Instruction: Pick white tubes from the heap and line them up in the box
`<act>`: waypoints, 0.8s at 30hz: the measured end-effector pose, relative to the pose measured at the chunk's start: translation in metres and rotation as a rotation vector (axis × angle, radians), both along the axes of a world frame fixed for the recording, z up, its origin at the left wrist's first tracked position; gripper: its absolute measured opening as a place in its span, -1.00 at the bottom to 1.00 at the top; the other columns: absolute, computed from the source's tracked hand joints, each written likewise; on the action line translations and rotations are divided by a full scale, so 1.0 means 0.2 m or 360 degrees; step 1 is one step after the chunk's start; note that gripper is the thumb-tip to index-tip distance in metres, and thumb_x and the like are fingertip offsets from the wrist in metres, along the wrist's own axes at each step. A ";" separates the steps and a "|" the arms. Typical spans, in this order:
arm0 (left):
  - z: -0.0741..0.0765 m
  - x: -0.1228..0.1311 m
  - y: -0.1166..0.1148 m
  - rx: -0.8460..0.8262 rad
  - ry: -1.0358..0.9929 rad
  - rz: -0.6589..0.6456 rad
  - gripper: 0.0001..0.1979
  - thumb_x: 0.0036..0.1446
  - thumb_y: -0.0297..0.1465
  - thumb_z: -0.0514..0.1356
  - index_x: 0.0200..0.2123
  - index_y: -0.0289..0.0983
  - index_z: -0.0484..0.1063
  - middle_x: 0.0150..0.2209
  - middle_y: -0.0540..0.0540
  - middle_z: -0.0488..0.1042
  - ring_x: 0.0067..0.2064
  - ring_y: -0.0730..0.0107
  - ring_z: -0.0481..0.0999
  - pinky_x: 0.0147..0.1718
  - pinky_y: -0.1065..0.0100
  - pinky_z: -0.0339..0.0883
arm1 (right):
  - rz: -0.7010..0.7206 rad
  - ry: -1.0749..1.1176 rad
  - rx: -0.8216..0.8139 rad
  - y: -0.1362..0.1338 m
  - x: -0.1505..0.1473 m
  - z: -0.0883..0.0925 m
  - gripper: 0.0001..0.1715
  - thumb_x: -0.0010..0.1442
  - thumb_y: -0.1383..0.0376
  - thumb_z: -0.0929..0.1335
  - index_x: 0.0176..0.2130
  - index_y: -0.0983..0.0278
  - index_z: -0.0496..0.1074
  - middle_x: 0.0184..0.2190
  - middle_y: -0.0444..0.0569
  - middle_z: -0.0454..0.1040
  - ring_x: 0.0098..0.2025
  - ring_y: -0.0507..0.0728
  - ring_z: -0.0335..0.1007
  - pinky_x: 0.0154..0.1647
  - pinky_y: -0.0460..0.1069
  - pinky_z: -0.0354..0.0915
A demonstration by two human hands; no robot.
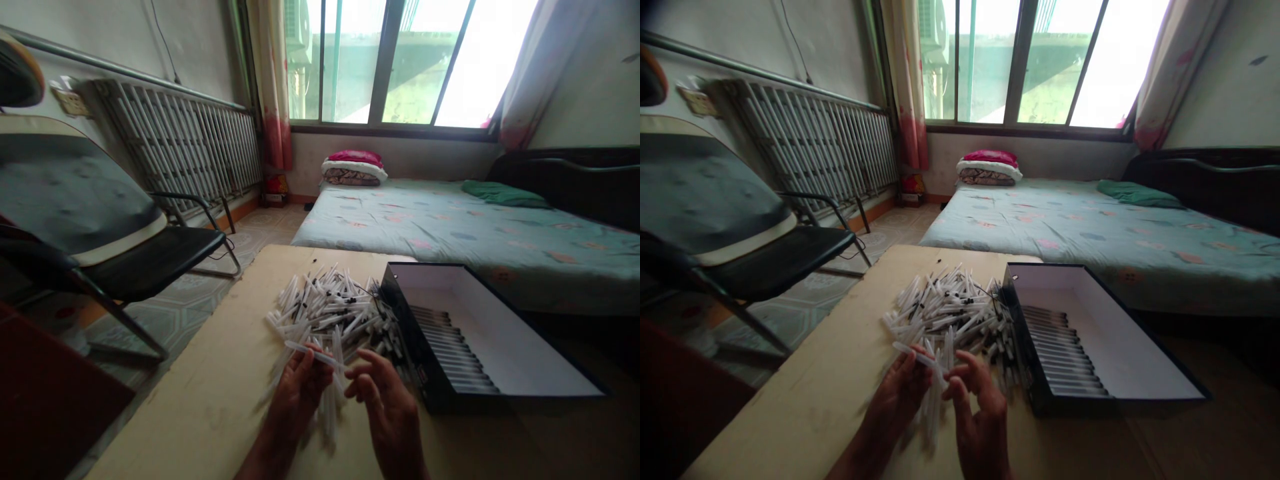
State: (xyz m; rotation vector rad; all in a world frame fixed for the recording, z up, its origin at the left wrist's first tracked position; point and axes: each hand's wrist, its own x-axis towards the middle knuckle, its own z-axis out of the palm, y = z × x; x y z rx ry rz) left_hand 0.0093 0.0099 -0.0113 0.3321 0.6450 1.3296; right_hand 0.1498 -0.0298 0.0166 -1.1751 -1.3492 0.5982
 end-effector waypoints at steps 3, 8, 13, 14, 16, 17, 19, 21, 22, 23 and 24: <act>-0.01 -0.01 0.01 -0.0143 -0.0089 0.0080 -0.96 0.10 -0.52 0.18 -0.34 -0.33 0.42 -0.44 -0.09 0.58 -0.50 0.45 0.57 -0.51 0.50 0.48 | -0.0191 -0.0440 -0.0017 0.12 0.10 -0.01 -0.75 0.26 0.24 0.20 -0.23 0.28 0.41 -0.41 -0.04 0.48 -0.42 0.07 0.42 -0.38 -0.06 0.32; 0.00 -0.03 0.02 -0.0183 -0.0118 0.0137 -0.89 0.15 -0.57 0.10 -0.35 -0.35 0.43 -0.46 -0.11 0.59 -0.51 0.45 0.58 -0.51 0.49 0.49 | -0.0268 -0.1333 -0.0175 0.30 0.16 -0.05 -0.84 0.14 0.37 0.27 -0.40 0.24 0.43 -0.38 0.01 0.43 -0.26 0.18 0.36 -0.24 0.01 0.24; 0.01 -0.03 0.02 -0.0088 -0.0008 0.0179 -0.95 0.09 -0.56 0.17 -0.36 -0.35 0.42 -0.47 -0.11 0.59 -0.51 0.42 0.58 -0.52 0.46 0.49 | -0.0412 -0.1637 -0.0373 0.36 0.08 -0.09 -0.96 0.05 0.35 0.34 -0.43 0.27 0.41 -0.36 0.09 0.42 -0.27 0.26 0.36 -0.28 0.06 0.20; 0.01 -0.03 0.02 -0.0083 0.0004 0.0187 -0.96 0.08 -0.55 0.18 -0.36 -0.35 0.42 -0.47 -0.11 0.59 -0.51 0.41 0.58 -0.52 0.45 0.49 | -0.0426 -0.1629 -0.0386 0.37 0.07 -0.10 -0.95 0.05 0.35 0.33 -0.44 0.28 0.41 -0.36 0.10 0.43 -0.27 0.26 0.36 -0.29 0.06 0.20; 0.01 -0.03 0.02 -0.0076 0.0027 0.0202 -0.98 0.06 -0.53 0.20 -0.37 -0.36 0.43 -0.47 -0.13 0.59 -0.51 0.41 0.57 -0.51 0.45 0.49 | -0.0436 -0.1588 -0.0396 0.38 0.06 -0.11 -0.94 0.06 0.37 0.32 -0.44 0.29 0.40 -0.36 0.11 0.43 -0.28 0.25 0.36 -0.30 0.06 0.19; 0.01 -0.03 0.02 -0.0073 0.0039 0.0205 -0.97 0.05 -0.53 0.21 -0.37 -0.36 0.43 -0.47 -0.13 0.59 -0.51 0.41 0.57 -0.51 0.44 0.49 | -0.0434 -0.1560 -0.0398 0.39 0.06 -0.12 -0.94 0.06 0.38 0.31 -0.44 0.30 0.39 -0.36 0.11 0.43 -0.28 0.24 0.37 -0.30 0.06 0.20; 0.02 -0.03 0.02 -0.0062 0.0064 0.0215 -0.94 0.03 -0.51 0.24 -0.37 -0.36 0.43 -0.47 -0.14 0.59 -0.50 0.40 0.58 -0.51 0.44 0.49 | -0.0409 -0.1484 -0.0393 0.39 0.07 -0.12 -0.95 0.06 0.40 0.30 -0.42 0.30 0.37 -0.36 0.09 0.43 -0.28 0.22 0.37 -0.30 0.04 0.21; 0.02 -0.02 0.02 -0.0053 0.0094 0.0227 -0.90 -0.01 -0.49 0.28 -0.37 -0.35 0.43 -0.48 -0.13 0.59 -0.50 0.39 0.58 -0.50 0.43 0.49 | -0.0362 -0.1410 -0.0370 0.37 0.08 -0.12 -0.95 0.06 0.43 0.30 -0.40 0.29 0.35 -0.36 0.04 0.43 -0.29 0.17 0.38 -0.29 0.00 0.24; 0.02 -0.02 0.02 -0.0047 0.0112 0.0228 -0.88 -0.02 -0.47 0.29 -0.37 -0.35 0.43 -0.47 -0.12 0.59 -0.49 0.39 0.58 -0.49 0.43 0.49 | -0.0316 -0.1356 -0.0357 0.36 0.08 -0.11 -0.94 0.07 0.43 0.29 -0.39 0.29 0.33 -0.37 0.00 0.42 -0.32 0.12 0.39 -0.31 -0.04 0.25; 0.02 -0.02 0.02 -0.0039 0.0131 0.0228 -0.86 -0.04 -0.46 0.30 -0.36 -0.35 0.43 -0.47 -0.12 0.60 -0.48 0.38 0.58 -0.47 0.42 0.49 | -0.0245 -0.1249 -0.0346 0.34 0.08 -0.11 -0.94 0.08 0.43 0.28 -0.38 0.29 0.32 -0.40 -0.05 0.42 -0.36 0.08 0.38 -0.34 -0.07 0.27; 0.02 -0.01 0.02 -0.0031 0.0149 0.0226 -0.84 -0.05 -0.44 0.31 -0.36 -0.35 0.43 -0.46 -0.12 0.60 -0.46 0.38 0.58 -0.46 0.41 0.49 | -0.0155 -0.1077 -0.0337 0.31 0.08 -0.10 -0.95 0.10 0.42 0.28 -0.37 0.28 0.31 -0.43 -0.09 0.41 -0.41 0.05 0.38 -0.37 -0.10 0.27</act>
